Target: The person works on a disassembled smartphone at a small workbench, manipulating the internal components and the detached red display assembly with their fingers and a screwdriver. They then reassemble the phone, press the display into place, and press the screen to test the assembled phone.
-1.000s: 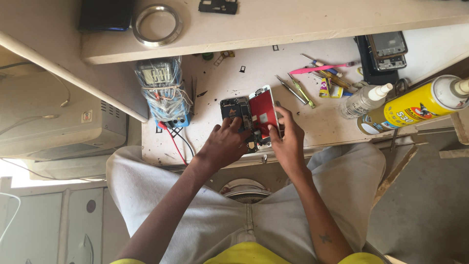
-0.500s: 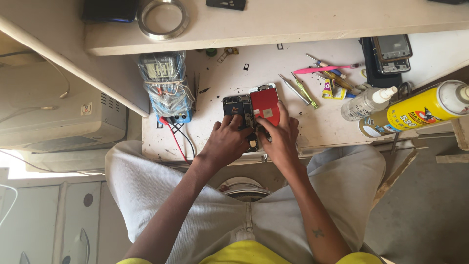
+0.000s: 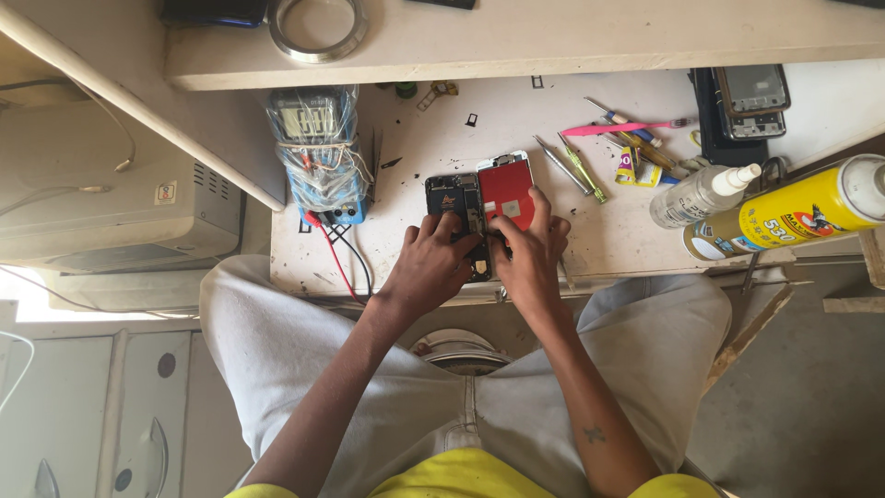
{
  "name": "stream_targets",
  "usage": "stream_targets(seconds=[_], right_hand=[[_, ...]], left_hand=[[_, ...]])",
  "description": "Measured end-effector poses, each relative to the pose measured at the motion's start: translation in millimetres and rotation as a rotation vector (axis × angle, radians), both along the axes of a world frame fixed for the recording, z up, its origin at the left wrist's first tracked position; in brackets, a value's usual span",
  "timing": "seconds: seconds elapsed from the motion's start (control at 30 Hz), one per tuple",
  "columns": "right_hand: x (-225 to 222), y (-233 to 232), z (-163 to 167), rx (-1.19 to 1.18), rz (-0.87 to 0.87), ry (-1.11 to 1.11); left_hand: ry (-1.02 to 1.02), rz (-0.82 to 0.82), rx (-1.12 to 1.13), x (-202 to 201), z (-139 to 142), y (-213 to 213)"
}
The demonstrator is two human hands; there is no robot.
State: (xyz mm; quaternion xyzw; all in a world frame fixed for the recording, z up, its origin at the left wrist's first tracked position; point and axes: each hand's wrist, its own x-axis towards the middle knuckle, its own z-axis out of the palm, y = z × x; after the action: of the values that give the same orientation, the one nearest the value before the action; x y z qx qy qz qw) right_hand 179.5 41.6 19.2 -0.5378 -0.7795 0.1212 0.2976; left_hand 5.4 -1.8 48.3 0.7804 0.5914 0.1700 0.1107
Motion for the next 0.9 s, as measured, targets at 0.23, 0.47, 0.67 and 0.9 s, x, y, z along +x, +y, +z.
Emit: stream_targets(seconds=[0.23,0.47,0.67,0.9], right_hand=[[-2,-2,3,0.029,-0.009,-0.027],[2,-1,7,0.066,0.051,0.025],[7,-4,14,0.059,0.115,0.042],[9,-6,15,0.039,0.155,0.123]], left_hand=[[-0.007,0.012,-0.012,1,-1,2],[-0.050,0.015,-0.008,-1,-1,-2],[-0.041,0.004,0.008,-1,-2,-7],[0.015,0.020,0.010,2,-3,-4]])
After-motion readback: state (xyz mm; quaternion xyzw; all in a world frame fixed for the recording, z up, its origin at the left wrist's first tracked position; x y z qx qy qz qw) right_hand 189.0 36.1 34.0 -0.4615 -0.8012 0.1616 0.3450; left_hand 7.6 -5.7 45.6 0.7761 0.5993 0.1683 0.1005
